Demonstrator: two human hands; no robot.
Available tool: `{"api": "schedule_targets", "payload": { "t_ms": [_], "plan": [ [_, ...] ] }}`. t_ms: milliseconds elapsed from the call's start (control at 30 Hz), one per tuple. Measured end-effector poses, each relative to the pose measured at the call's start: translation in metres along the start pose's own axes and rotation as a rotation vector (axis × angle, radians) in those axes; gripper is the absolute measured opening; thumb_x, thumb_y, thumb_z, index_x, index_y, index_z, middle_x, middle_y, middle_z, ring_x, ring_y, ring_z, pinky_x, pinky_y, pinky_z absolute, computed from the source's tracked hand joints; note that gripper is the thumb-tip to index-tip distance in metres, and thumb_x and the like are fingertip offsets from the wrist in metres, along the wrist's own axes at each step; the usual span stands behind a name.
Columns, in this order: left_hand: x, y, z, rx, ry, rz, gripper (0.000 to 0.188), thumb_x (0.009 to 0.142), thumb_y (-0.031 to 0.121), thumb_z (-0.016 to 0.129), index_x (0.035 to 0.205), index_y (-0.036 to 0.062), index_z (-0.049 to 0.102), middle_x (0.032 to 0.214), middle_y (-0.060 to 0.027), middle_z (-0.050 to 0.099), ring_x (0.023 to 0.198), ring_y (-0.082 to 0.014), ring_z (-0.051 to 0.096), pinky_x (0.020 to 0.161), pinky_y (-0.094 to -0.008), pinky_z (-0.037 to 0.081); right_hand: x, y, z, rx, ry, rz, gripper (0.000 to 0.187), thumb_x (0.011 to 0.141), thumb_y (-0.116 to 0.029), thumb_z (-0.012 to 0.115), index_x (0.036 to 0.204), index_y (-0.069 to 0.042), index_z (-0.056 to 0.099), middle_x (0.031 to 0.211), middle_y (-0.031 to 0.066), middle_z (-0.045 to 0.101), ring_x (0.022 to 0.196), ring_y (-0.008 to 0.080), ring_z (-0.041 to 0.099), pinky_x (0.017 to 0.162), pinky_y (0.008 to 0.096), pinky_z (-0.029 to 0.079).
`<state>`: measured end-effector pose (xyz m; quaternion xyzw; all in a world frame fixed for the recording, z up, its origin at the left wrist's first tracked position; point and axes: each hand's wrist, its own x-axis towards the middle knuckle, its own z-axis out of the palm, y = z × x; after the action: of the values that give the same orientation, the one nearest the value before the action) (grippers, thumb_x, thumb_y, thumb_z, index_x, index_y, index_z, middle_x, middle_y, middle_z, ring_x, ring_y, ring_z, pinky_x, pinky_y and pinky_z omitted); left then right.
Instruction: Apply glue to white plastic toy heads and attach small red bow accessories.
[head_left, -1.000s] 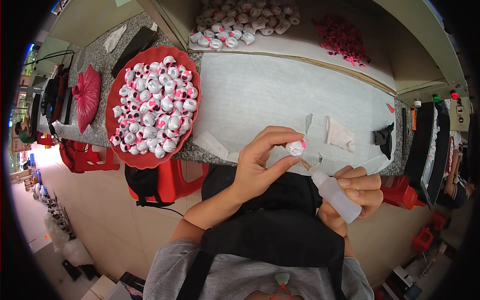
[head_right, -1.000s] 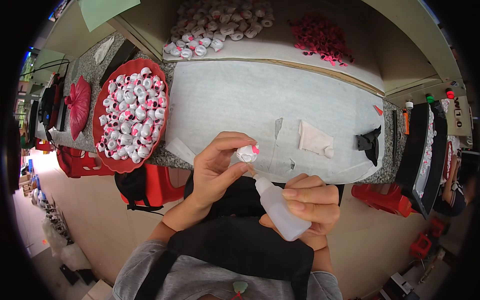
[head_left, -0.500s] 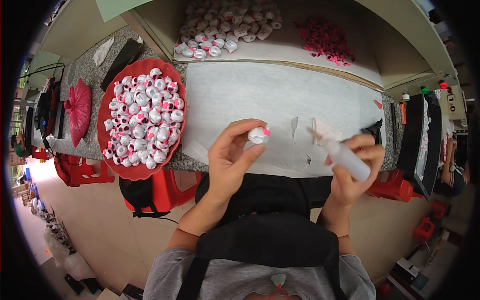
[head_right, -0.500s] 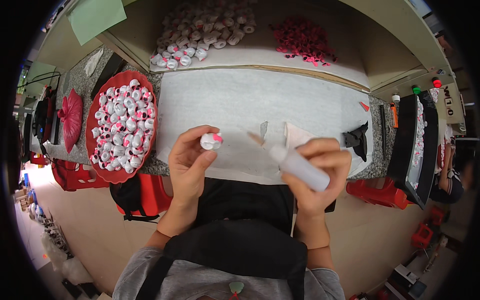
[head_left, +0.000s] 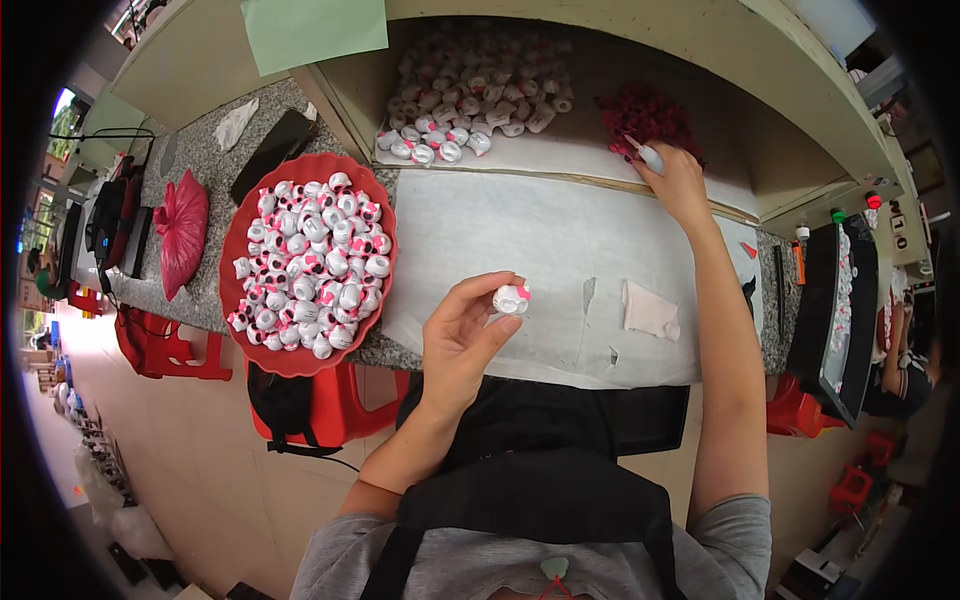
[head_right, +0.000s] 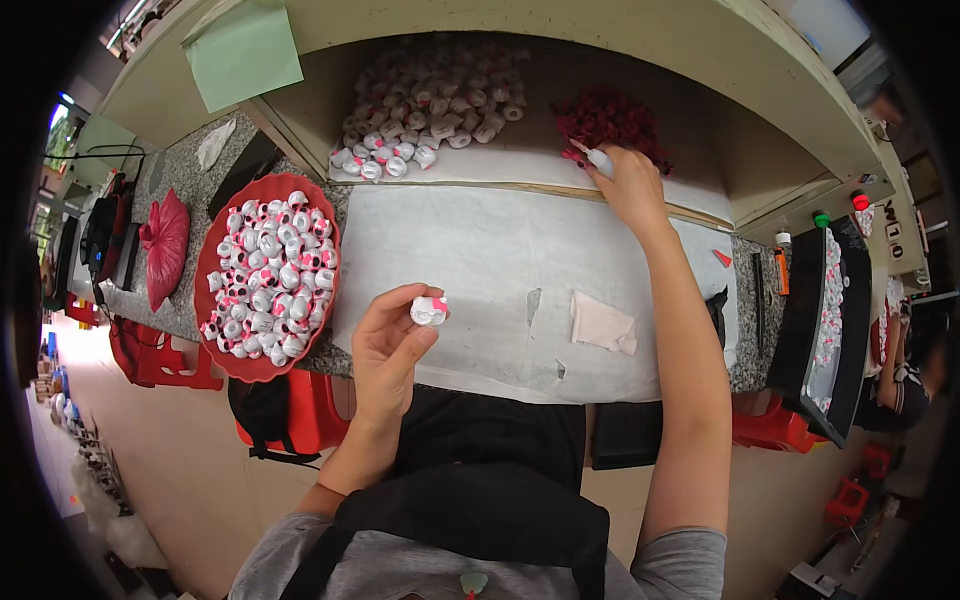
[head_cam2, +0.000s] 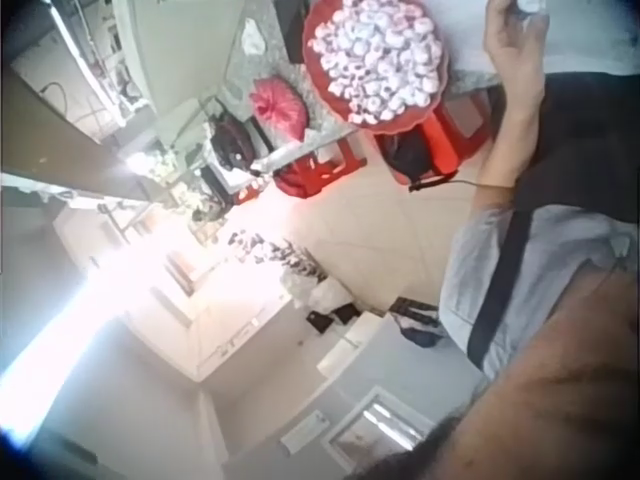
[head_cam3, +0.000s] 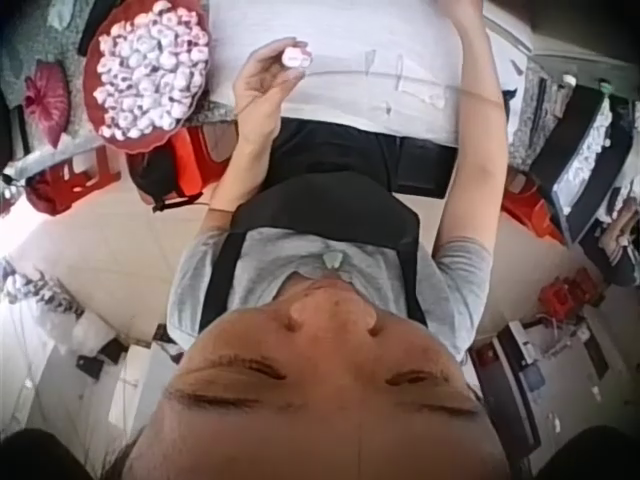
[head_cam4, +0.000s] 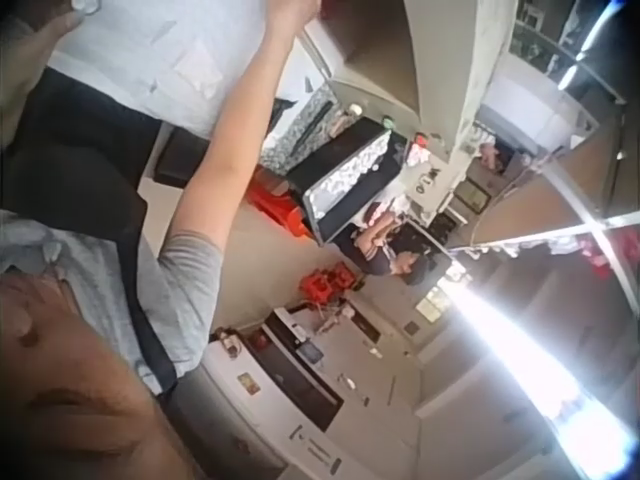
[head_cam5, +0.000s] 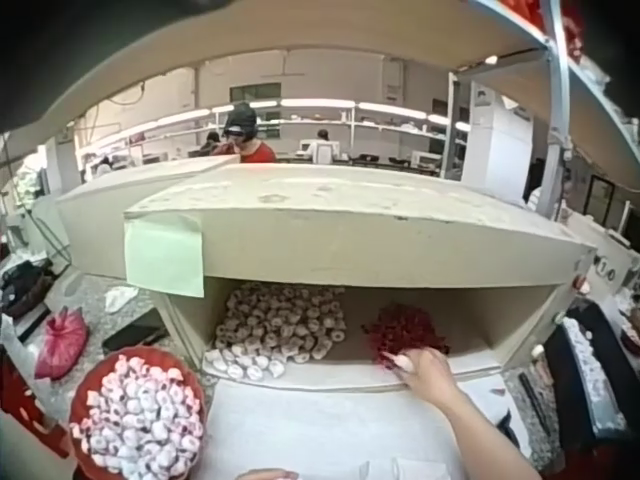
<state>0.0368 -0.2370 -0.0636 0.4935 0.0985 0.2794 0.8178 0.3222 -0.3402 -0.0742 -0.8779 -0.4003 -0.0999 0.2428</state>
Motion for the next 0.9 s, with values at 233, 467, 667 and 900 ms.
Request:
{"api": "schedule_targets", "payload": {
  "t_ms": [233, 467, 667, 900],
  "plan": [
    [0.003, -0.009, 0.005, 0.017, -0.014, -0.015, 0.035, 0.069, -0.008, 0.052, 0.102, -0.0016, 0.045, 0.099, -0.0141, 0.05, 0.088, -0.0166, 0.051, 0.077, -0.0256, 0.04, -0.052, -0.063, -0.046, 0.687, -0.126, 0.292, 0.007, 0.07, -0.005, 0.056, 0.073, 0.0, 0.053, 0.063, 0.0044, 0.051, 0.045, 0.0041, 0.04, 0.04, 0.0184, 0.031],
    [0.002, -0.013, 0.012, 0.144, -0.085, 0.007, 0.031, 0.07, -0.006, 0.054, 0.1, -0.0014, 0.049, 0.101, -0.0108, 0.05, 0.092, -0.0161, 0.049, 0.078, -0.0257, 0.04, -0.125, -0.121, -0.045, 1.282, -0.1, 0.399, 0.008, 0.065, 0.008, 0.054, 0.07, 0.003, 0.051, 0.067, 0.0115, 0.053, 0.048, 0.0106, 0.045, 0.042, 0.0197, 0.036],
    [-0.002, -0.015, 0.019, 0.346, -0.086, 0.139, 0.029, 0.067, -0.007, 0.054, 0.095, 0.0005, 0.053, 0.099, -0.0123, 0.052, 0.09, -0.019, 0.051, 0.076, -0.0263, 0.041, -0.139, -0.133, -0.036, 1.48, -0.136, 0.39, 0.01, 0.065, 0.009, 0.055, 0.072, 0.004, 0.05, 0.07, 0.0133, 0.053, 0.05, 0.0128, 0.048, 0.043, 0.0208, 0.038],
    [-0.001, -0.014, 0.024, 0.593, -0.135, 0.303, 0.029, 0.064, -0.008, 0.054, 0.092, 0.0008, 0.055, 0.093, -0.0125, 0.055, 0.088, -0.023, 0.053, 0.073, -0.028, 0.043, -0.145, -0.136, -0.033, 1.505, -0.092, 0.452, 0.01, 0.066, 0.009, 0.054, 0.073, 0.003, 0.049, 0.072, 0.0124, 0.052, 0.053, 0.0124, 0.048, 0.045, 0.0205, 0.038]
  ]
}}
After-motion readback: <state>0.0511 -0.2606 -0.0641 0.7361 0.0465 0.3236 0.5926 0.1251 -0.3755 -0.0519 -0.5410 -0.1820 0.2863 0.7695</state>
